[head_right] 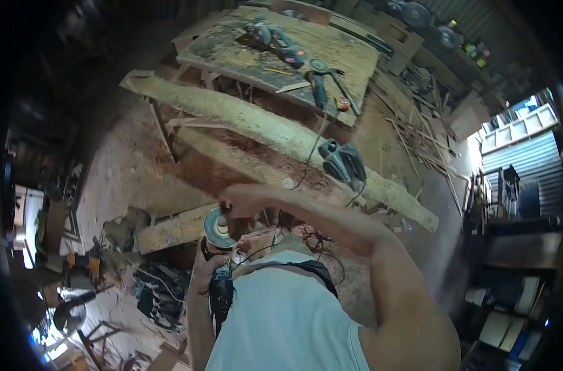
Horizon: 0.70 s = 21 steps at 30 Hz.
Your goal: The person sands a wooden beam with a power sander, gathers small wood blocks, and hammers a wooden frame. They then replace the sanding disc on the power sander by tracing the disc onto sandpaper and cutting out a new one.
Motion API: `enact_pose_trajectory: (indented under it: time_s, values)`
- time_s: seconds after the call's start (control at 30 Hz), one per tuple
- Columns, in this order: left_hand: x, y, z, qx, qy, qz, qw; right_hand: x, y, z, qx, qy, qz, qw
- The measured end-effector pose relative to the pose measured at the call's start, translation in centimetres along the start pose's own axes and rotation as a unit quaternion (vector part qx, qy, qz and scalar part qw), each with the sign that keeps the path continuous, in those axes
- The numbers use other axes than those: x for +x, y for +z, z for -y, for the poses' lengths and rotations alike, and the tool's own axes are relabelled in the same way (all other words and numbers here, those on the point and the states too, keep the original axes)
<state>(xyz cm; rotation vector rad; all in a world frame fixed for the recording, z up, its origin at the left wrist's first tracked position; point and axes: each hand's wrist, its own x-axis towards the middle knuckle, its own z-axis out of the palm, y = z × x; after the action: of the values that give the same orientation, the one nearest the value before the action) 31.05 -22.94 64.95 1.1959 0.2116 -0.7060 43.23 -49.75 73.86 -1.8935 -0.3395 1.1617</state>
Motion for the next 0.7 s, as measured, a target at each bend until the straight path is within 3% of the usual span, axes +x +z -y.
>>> enact_pose_trajectory:
  time_s: [0.07,0.13,0.2,0.23,0.27,0.3,0.4,0.43,0.47,0.5,0.53,0.6,0.67,0.7]
  values:
    - [1.1,1.6,-1.1,0.022,-0.013,-0.012,1.000,-1.4,2.7,-4.2,0.258,0.023,-0.060,0.964]
    - [2.1,3.7,-0.7,0.059,-0.023,0.005,0.998,-3.7,6.2,-7.4,0.461,0.015,-0.095,0.882]
    - [3.7,3.5,-0.8,0.111,-0.036,0.048,0.992,-4.6,5.6,-8.0,0.322,0.013,-0.176,0.930]
    - [3.6,5.0,-2.4,0.150,-0.062,0.051,0.985,-5.5,4.6,-8.2,0.110,-0.065,-0.249,0.960]
    - [3.8,6.2,-3.3,0.208,-0.050,0.067,0.975,-6.8,3.3,-8.5,-0.107,-0.139,-0.308,0.935]
    - [4.1,7.4,-4.0,0.265,-0.037,0.083,0.960,-7.9,2.1,-9.0,-0.318,-0.205,-0.351,0.857]
    - [5.0,8.4,-2.6,0.328,0.000,0.108,0.938,-9.9,-0.6,-10.7,-0.314,-0.213,-0.197,0.904]
    - [5.1,8.6,-2.1,0.336,0.018,0.107,0.936,-10.3,-0.6,-11.1,-0.142,-0.165,-0.179,0.959]
    - [4.9,9.8,-2.9,0.341,0.037,0.105,0.933,-10.7,-0.2,-11.4,0.034,-0.110,-0.152,0.982]
    - [3.9,11.0,-4.1,0.322,0.054,0.080,0.942,-10.9,0.7,-11.5,0.209,-0.050,-0.117,0.970]
    - [4.4,10.9,-3.7,0.305,0.067,0.069,0.948,-10.2,2.3,-11.5,0.321,-0.053,-0.144,0.935]
    - [3.9,9.6,-1.9,0.257,0.086,0.013,0.962,-7.8,6.7,-11.0,0.522,-0.040,-0.160,0.837]
    - [2.7,9.3,-2.3,0.286,0.061,0.005,0.956,-6.9,5.1,-11.5,0.360,0.029,-0.171,0.917]
    - [2.5,7.6,-0.4,0.322,0.054,-0.017,0.945,-6.6,3.7,-9.9,0.188,-0.062,-0.156,0.968]
